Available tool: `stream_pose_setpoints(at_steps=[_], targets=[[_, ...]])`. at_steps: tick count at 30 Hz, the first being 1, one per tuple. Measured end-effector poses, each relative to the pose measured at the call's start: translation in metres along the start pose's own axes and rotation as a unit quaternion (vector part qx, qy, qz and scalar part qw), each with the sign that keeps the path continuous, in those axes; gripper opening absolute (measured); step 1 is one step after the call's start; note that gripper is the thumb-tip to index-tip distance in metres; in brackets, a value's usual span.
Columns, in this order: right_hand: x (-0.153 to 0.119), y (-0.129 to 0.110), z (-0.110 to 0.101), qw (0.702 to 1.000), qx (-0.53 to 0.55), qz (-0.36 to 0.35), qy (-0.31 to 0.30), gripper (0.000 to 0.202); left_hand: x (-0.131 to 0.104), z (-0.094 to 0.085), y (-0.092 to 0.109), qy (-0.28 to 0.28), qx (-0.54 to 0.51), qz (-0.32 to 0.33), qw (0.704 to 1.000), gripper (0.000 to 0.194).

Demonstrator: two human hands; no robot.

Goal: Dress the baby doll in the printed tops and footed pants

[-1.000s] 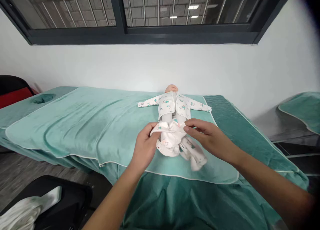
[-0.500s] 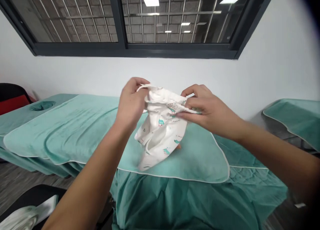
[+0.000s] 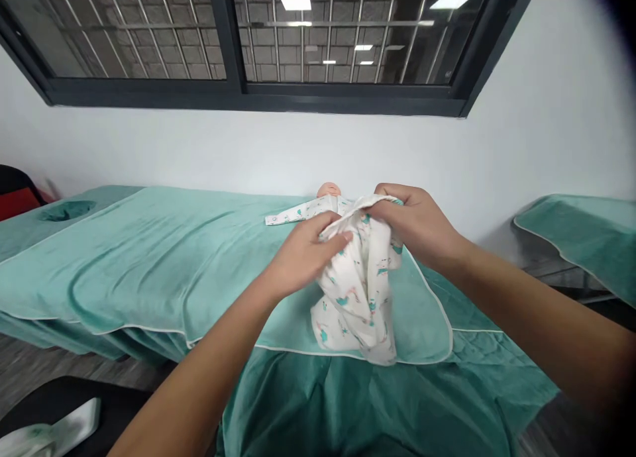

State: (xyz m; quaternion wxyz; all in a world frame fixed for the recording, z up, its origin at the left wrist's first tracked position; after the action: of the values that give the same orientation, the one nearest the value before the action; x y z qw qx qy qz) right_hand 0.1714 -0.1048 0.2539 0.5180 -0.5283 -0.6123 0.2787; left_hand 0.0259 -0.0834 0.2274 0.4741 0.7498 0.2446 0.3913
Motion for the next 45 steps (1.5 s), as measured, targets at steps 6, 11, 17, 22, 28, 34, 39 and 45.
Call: stream_pose_setpoints(at_steps=[6, 11, 17, 22, 28, 34, 39, 45], targets=[[-0.001, 0.06, 0.035, 0.964, 0.0, 0.057, -0.259, 0.032, 0.019, -0.016, -0.052, 0.098, -0.284, -0.062, 0.952, 0.017], [0.017, 0.083, 0.028, 0.983, 0.102, 0.054, -0.141, 0.035, 0.017, 0.013, -0.085, -0.001, -0.283, -0.166, 0.945, 0.035], [0.021, 0.091, 0.038, 0.974, 0.195, 0.071, -0.091, 0.042, 0.01, 0.025, -0.097, -0.069, -0.29, -0.222, 0.928, 0.036], [-0.005, 0.095, 0.074, 0.941, 0.125, 0.096, -0.299, 0.041, 0.02, 0.007, -0.097, 0.033, -0.341, -0.159, 0.926, 0.036], [0.006, 0.105, 0.052, 0.967, 0.133, 0.103, -0.191, 0.033, 0.011, 0.017, -0.099, -0.018, -0.286, -0.198, 0.938, 0.046], [0.009, 0.108, 0.022, 0.956, 0.258, 0.134, -0.041, 0.033, -0.005, 0.036, -0.09, -0.126, -0.271, -0.218, 0.929, 0.04], [-0.024, 0.101, 0.065, 0.93, 0.196, 0.15, -0.274, 0.043, 0.006, 0.026, -0.094, -0.012, -0.356, -0.178, 0.917, 0.035], [-0.012, 0.109, 0.049, 0.961, 0.198, 0.124, -0.149, 0.034, -0.008, 0.037, -0.114, -0.058, -0.357, -0.232, 0.903, 0.037]])
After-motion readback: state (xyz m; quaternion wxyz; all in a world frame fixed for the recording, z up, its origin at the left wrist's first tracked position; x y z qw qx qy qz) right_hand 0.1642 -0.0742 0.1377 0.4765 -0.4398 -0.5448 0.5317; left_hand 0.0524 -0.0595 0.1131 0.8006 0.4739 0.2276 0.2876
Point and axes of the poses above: each hand's wrist, its own x-axis towards the middle knuckle, its own z-axis out of the palm, y = z × x, the point moved 9 cm from there along x, towards the middle knuckle, and after that the axes turned 2 degrees about -x, right-handed, at the moved point
